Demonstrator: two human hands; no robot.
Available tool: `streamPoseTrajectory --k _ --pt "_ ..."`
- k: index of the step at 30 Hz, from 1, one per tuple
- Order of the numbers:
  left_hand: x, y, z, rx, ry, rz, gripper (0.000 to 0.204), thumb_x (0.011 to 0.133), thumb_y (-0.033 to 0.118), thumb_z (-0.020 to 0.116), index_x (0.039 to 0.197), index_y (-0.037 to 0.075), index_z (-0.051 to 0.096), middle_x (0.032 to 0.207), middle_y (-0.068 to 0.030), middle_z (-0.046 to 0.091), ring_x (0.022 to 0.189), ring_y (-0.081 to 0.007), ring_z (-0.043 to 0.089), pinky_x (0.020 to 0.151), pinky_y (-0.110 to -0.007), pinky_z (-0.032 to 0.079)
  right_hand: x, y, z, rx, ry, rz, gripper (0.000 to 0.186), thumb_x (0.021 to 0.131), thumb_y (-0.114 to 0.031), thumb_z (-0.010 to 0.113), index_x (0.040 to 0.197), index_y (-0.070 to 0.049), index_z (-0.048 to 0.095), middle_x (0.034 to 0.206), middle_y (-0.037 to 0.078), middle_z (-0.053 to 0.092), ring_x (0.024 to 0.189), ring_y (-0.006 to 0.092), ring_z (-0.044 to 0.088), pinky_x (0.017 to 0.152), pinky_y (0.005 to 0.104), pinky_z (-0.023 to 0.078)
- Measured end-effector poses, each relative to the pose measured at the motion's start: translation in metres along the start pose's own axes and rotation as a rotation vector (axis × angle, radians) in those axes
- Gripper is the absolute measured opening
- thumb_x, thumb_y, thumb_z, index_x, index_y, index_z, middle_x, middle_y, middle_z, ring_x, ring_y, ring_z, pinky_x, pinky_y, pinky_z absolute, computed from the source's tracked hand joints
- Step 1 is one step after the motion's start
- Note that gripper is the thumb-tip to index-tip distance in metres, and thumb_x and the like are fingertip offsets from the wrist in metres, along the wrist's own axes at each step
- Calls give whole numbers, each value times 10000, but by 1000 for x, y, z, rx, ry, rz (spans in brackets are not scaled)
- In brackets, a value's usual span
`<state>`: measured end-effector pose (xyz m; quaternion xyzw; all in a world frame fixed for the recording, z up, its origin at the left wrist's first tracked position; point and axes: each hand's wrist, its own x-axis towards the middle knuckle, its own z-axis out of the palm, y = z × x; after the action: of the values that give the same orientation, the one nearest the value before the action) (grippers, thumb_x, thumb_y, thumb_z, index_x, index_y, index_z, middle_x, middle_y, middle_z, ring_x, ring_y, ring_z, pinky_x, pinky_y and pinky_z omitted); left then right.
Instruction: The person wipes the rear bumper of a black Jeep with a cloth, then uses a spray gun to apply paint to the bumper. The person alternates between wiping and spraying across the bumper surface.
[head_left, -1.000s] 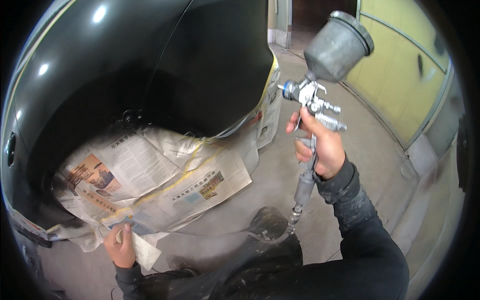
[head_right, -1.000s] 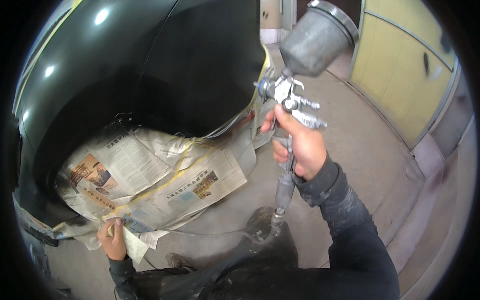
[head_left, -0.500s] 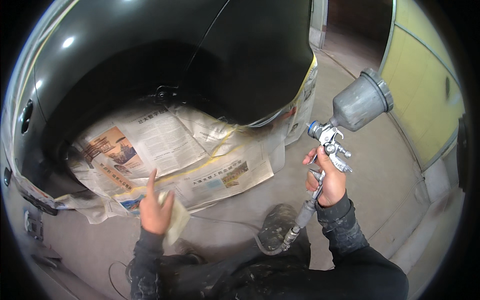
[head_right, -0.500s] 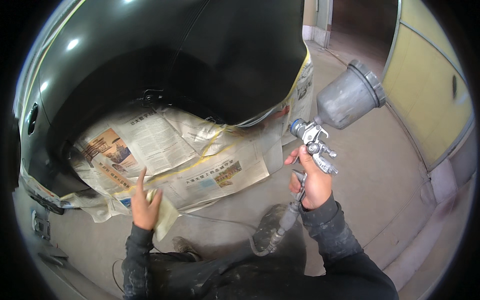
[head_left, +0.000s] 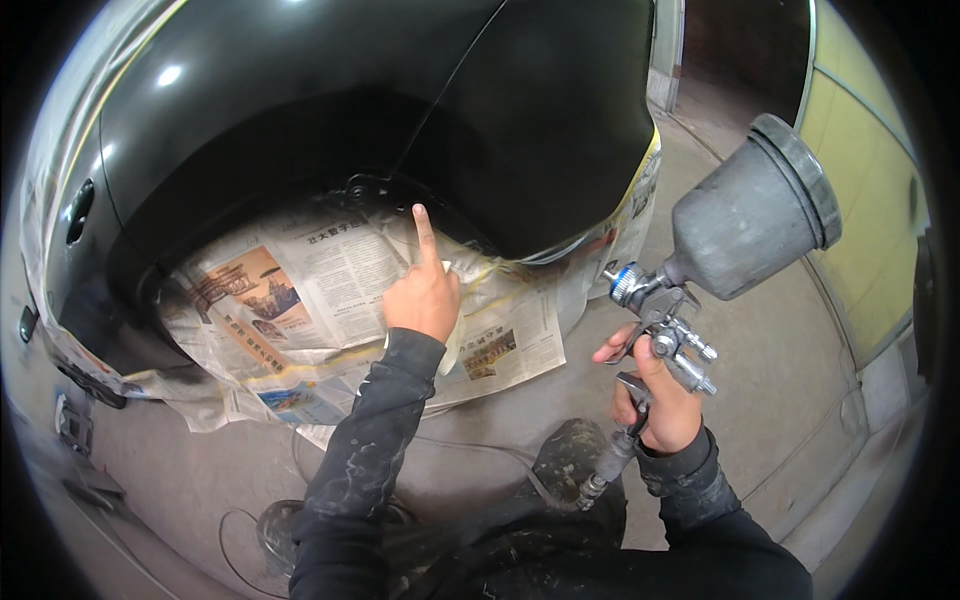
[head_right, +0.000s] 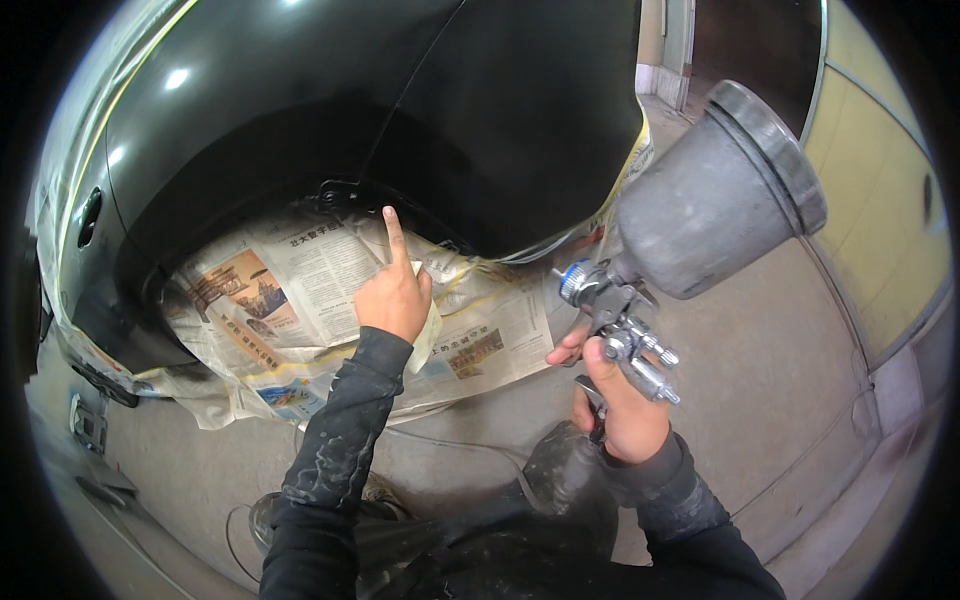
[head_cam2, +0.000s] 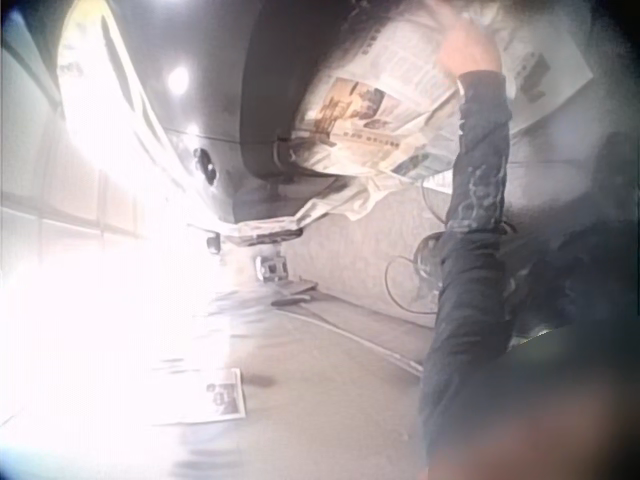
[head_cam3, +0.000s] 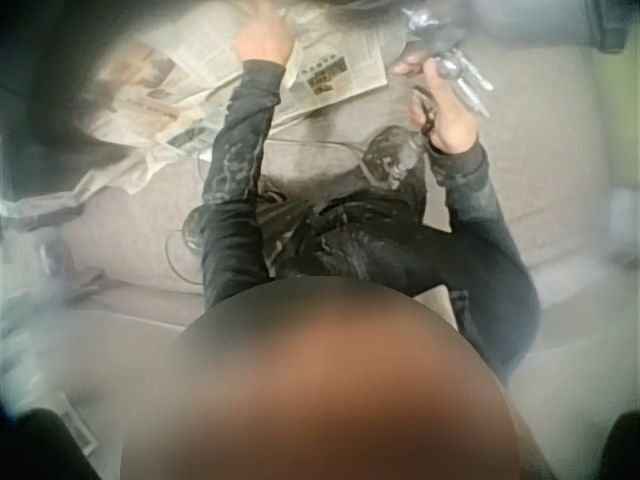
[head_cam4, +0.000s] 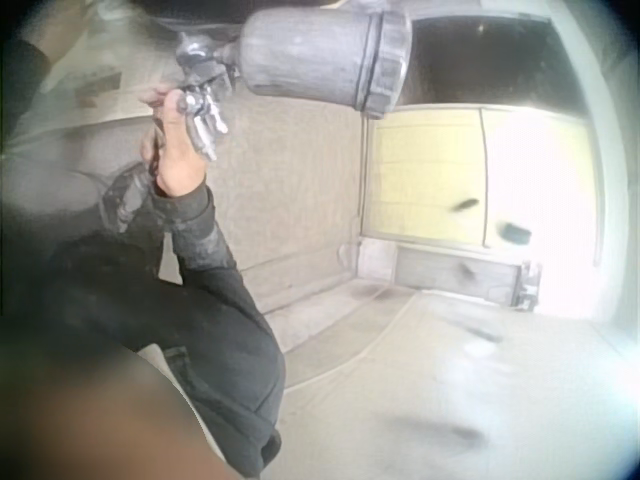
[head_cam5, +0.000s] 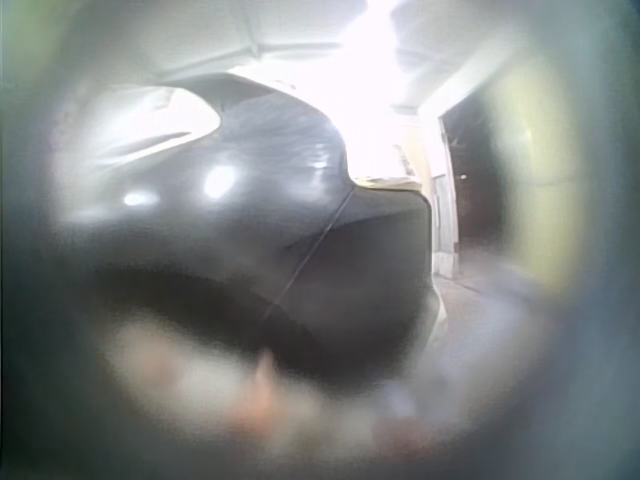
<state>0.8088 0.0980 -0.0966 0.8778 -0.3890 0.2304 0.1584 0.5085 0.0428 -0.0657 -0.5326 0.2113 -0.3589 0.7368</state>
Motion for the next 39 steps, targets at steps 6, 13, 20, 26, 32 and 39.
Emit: streamPoseTrajectory --k 6,13,20,26,32,39 --pt "-6 5 8 128 81 30 1086 883 287 718 1654 56 -11 579 -96 641 465 -279 624 446 -405 487 1 4 -13 -20 84 -38 356 1059 -381 577 1124 -31 589 1033 159 696 416 119 441 429 273 376" --pt "-6 25 36 -28 34 -15 1093 856 273 722 1644 15 10 558 -97 631 467 -285 632 459 -414 505 0 10 -13 -4 82 -20 351 1068 -380 555 1131 -36 586 1036 157 694 416 117 442 430 275 373" --pt "-25 32 30 -114 -153 111 1066 853 257 698 1632 -25 26 565 -136 645 483 -325 646 472 -442 524 0 14 -17 16 61 -8 346 1079 -384 530 1151 -49 578 1060 154 689 422 113 430 433 274 361" --pt "2 14 5 -186 32 -64 1114 879 288 713 1611 -54 -53 608 -156 663 520 -350 662 497 -464 539 -1 20 -19 46 63 32 350 1097 -389 488 1187 -58 551 1086 133 667 423 102 411 431 261 344" --pt "-12 7 -12 -166 -22 119 1058 870 264 726 1641 14 45 555 -144 620 510 -341 647 512 -468 530 0 25 -21 38 54 26 347 1105 -408 466 1180 -74 527 1094 113 646 388 85 364 401 254 304" --pt "8 -102 -74 -473 382 -470 1078 874 310 750 1617 -60 62 852 -273 696 808 -409 706 795 -440 559 1 28 -21 21 105 2 341 1104 -413 474 1157 -82 538 1077 96 643 389 79 371 397 248 289"
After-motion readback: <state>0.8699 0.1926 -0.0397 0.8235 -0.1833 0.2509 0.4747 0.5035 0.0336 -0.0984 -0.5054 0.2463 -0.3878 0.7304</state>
